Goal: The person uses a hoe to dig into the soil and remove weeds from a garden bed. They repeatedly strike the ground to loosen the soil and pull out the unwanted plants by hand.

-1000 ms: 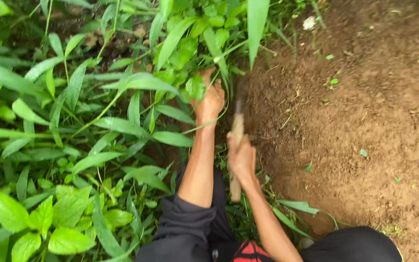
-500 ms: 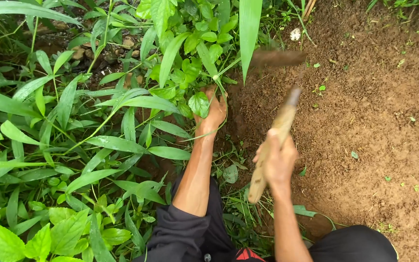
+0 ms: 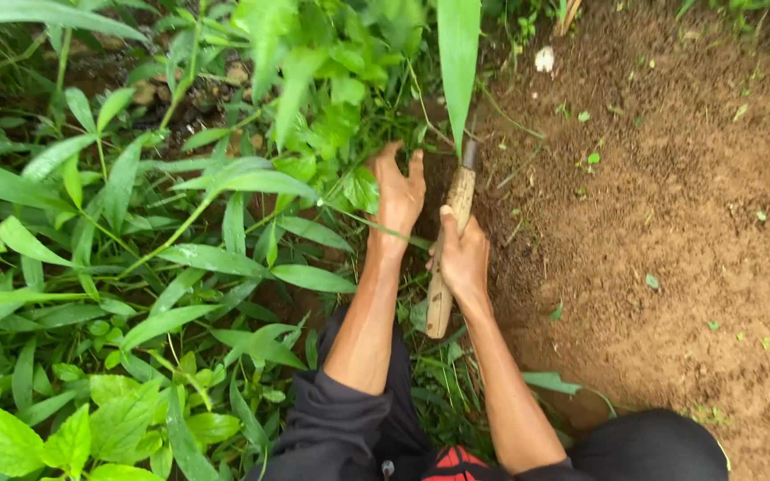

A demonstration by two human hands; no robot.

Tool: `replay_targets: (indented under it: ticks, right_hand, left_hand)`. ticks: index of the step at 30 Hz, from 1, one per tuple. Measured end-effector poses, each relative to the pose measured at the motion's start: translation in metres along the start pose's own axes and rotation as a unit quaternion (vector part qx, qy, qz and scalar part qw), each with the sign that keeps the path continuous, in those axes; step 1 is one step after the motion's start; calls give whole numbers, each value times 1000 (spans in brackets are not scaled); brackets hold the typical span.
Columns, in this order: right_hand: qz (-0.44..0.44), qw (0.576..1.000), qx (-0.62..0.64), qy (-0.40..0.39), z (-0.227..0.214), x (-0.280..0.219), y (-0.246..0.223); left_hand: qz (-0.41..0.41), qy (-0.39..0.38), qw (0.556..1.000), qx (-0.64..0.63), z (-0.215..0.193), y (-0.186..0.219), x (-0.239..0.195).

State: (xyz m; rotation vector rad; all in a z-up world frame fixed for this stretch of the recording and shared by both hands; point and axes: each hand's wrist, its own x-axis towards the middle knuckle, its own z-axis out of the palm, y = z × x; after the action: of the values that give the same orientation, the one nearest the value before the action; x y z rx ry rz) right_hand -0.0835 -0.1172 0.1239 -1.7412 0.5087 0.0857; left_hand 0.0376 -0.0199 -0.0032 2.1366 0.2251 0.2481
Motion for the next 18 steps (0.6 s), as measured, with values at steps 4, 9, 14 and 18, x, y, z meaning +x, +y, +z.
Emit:
replay_targets:
  ticks: [4, 9, 14, 18]
  right_hand:
    - [0, 1000, -5, -8, -8, -11, 0]
    - [19, 1000, -17, -4, -32, -12, 2]
    - [78, 997, -30, -2, -53, -13, -5]
    - [26, 999, -19, 22, -79, -13, -10]
  left_hand:
    - [33, 16, 999, 24, -37, 51, -6]
    - [26, -4, 995, -95, -61, 100, -13]
    - [188, 65, 980, 1, -42, 99, 5]
    - [123, 17, 981, 151, -17, 49, 14]
